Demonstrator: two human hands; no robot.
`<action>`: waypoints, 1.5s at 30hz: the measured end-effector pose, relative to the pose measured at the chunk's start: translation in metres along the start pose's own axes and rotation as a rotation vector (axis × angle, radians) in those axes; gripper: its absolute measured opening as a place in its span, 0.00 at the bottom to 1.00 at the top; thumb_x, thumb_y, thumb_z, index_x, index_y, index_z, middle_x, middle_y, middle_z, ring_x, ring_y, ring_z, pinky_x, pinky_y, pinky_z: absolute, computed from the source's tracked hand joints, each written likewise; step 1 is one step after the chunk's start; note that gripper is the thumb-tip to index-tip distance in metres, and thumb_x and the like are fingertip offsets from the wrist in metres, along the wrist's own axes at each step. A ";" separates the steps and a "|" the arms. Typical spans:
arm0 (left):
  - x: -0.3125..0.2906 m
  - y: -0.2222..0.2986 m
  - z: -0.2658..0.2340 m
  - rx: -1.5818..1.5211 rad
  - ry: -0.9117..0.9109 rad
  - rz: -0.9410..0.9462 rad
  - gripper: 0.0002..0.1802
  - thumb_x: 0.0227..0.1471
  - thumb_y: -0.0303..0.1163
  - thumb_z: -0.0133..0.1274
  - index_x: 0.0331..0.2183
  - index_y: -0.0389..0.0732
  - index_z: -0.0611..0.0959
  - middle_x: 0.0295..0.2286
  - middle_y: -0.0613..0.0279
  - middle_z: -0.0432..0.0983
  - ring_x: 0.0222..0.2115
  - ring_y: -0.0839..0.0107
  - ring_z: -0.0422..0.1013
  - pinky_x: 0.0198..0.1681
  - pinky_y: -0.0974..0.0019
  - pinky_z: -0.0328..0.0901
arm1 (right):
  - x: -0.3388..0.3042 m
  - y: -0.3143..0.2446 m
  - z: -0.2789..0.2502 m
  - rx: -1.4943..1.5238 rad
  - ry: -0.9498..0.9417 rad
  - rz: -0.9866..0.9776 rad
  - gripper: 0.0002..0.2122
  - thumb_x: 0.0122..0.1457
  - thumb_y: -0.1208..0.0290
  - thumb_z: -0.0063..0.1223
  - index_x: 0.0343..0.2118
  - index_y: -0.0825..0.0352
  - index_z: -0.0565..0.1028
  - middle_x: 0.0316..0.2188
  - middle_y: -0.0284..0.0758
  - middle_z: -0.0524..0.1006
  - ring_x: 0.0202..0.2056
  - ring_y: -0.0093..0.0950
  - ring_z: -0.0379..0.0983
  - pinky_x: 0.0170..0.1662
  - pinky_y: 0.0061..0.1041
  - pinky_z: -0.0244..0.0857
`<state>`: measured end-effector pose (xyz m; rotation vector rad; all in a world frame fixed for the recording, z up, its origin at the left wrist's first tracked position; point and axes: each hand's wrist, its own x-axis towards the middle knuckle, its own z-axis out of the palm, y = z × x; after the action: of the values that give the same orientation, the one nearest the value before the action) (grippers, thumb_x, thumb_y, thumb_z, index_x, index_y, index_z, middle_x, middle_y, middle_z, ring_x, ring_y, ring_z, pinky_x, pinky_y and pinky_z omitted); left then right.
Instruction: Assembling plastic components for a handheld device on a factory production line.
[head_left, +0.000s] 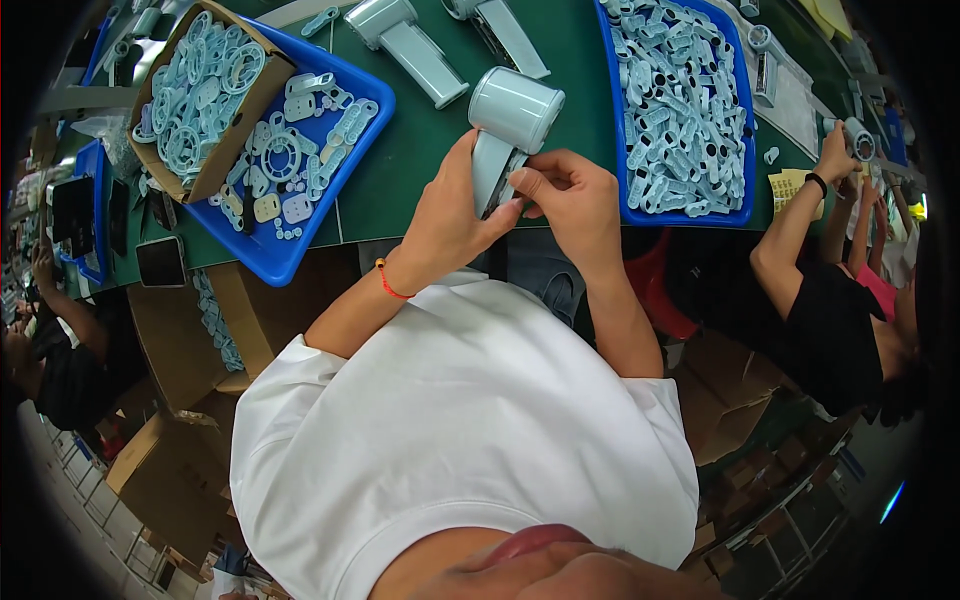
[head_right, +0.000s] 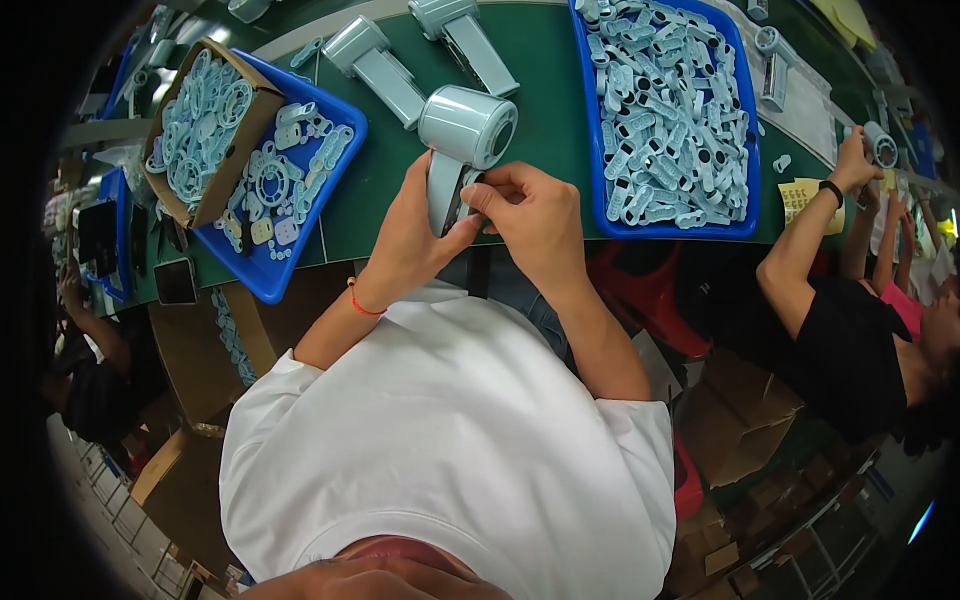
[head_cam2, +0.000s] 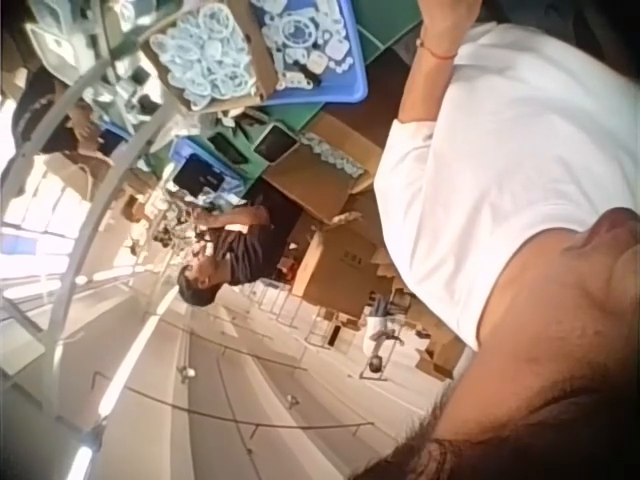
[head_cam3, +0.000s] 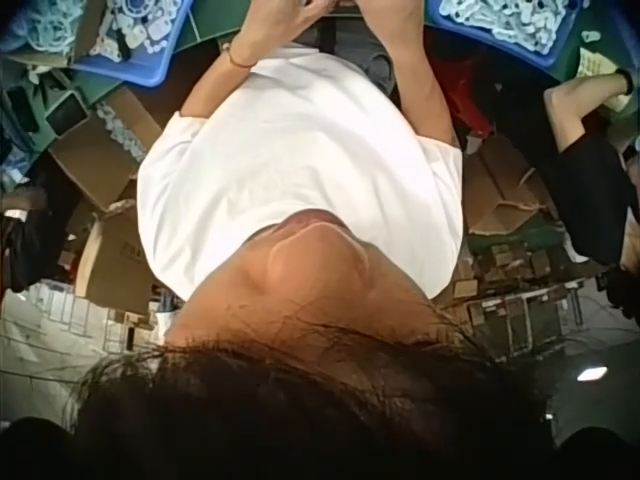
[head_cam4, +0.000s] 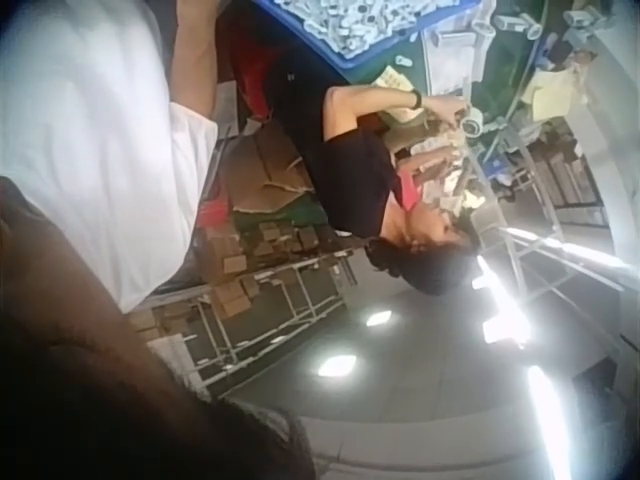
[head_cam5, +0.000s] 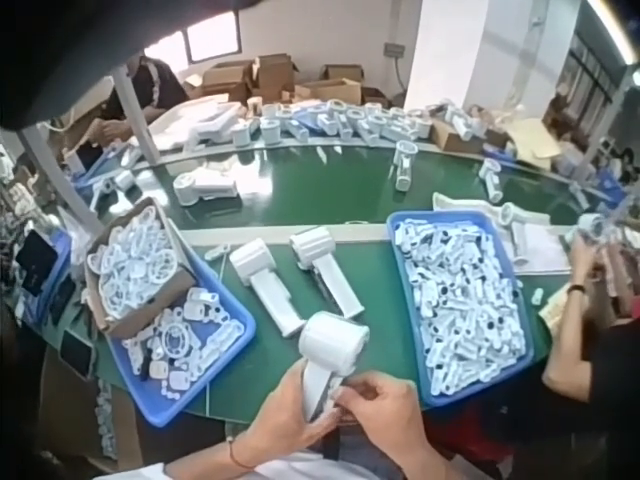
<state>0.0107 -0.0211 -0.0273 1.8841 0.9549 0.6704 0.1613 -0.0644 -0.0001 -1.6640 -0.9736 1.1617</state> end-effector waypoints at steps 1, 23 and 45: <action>0.001 0.002 -0.001 -0.007 -0.010 -0.027 0.42 0.40 0.32 0.61 0.53 0.29 0.58 0.43 0.40 0.66 0.37 0.50 0.71 0.39 0.58 0.67 | 0.000 0.000 0.001 0.001 0.001 0.002 0.09 0.51 0.73 0.59 0.32 0.75 0.75 0.25 0.36 0.78 0.25 0.19 0.74 0.25 0.16 0.69; 0.001 -0.001 -0.007 -0.129 -0.039 -0.079 0.38 0.41 0.33 0.60 0.51 0.28 0.61 0.38 0.42 0.71 0.36 0.52 0.72 0.39 0.60 0.67 | 0.003 0.009 0.005 0.085 -0.065 -0.033 0.11 0.54 0.67 0.57 0.27 0.70 0.70 0.20 0.32 0.75 0.21 0.17 0.71 0.22 0.15 0.63; -0.023 -0.031 -0.023 -0.098 0.247 0.177 0.25 0.40 0.22 0.51 0.46 0.33 0.71 0.36 0.53 0.67 0.35 0.62 0.66 0.40 0.65 0.62 | 0.029 0.034 0.008 -0.156 0.147 -0.857 0.12 0.46 0.78 0.55 0.35 0.66 0.69 0.34 0.34 0.70 0.35 0.25 0.68 0.38 0.25 0.64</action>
<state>-0.0307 -0.0201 -0.0459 1.8409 0.8960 1.0571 0.1652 -0.0468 -0.0424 -1.1952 -1.4942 0.3899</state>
